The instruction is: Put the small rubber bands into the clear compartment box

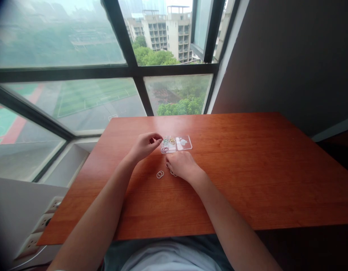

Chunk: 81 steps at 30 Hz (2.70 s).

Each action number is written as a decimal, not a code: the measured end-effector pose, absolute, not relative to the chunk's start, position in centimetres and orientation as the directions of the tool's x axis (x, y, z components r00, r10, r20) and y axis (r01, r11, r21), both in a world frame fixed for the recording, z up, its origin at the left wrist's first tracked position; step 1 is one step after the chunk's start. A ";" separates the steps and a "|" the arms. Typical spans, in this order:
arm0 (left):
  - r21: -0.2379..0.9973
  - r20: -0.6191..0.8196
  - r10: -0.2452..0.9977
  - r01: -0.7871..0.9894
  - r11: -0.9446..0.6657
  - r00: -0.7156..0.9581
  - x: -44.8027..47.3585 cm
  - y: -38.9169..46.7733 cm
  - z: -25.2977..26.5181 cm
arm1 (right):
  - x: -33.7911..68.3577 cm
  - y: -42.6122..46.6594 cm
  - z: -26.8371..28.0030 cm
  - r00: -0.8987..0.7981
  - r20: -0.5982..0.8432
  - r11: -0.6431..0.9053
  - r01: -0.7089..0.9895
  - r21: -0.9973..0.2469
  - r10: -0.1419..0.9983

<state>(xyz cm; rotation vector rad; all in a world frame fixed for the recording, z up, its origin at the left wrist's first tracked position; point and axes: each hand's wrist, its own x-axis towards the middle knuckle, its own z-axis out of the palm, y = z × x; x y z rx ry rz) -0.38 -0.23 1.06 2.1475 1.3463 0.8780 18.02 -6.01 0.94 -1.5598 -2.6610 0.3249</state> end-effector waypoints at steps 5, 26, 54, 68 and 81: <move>0.663 0.275 0.904 0.617 -0.424 0.326 -0.4 -0.3 1.1 | 17.8 -6.1 1.0 -0.483 -0.076 0.464 0.867 -0.181 0.873; 0.691 0.255 0.901 0.586 -0.424 0.352 0.3 -0.7 1.2 | 19.9 -4.7 0.8 -0.120 0.364 0.321 0.762 -0.562 0.924; 0.774 0.175 0.875 0.486 -0.405 0.451 1.6 -1.7 2.4 | 20.0 -4.7 0.7 -0.142 0.390 0.341 0.793 -0.505 0.910; 0.702 0.228 0.906 0.585 -0.406 0.356 -0.5 -0.4 1.3 | 20.2 -4.7 0.7 -0.151 0.396 0.353 0.785 -0.509 0.906; 0.703 0.245 0.922 0.600 -0.382 0.299 -0.9 -0.3 1.3 | 21.3 -4.3 0.8 -0.246 0.284 0.361 0.793 -0.491 0.927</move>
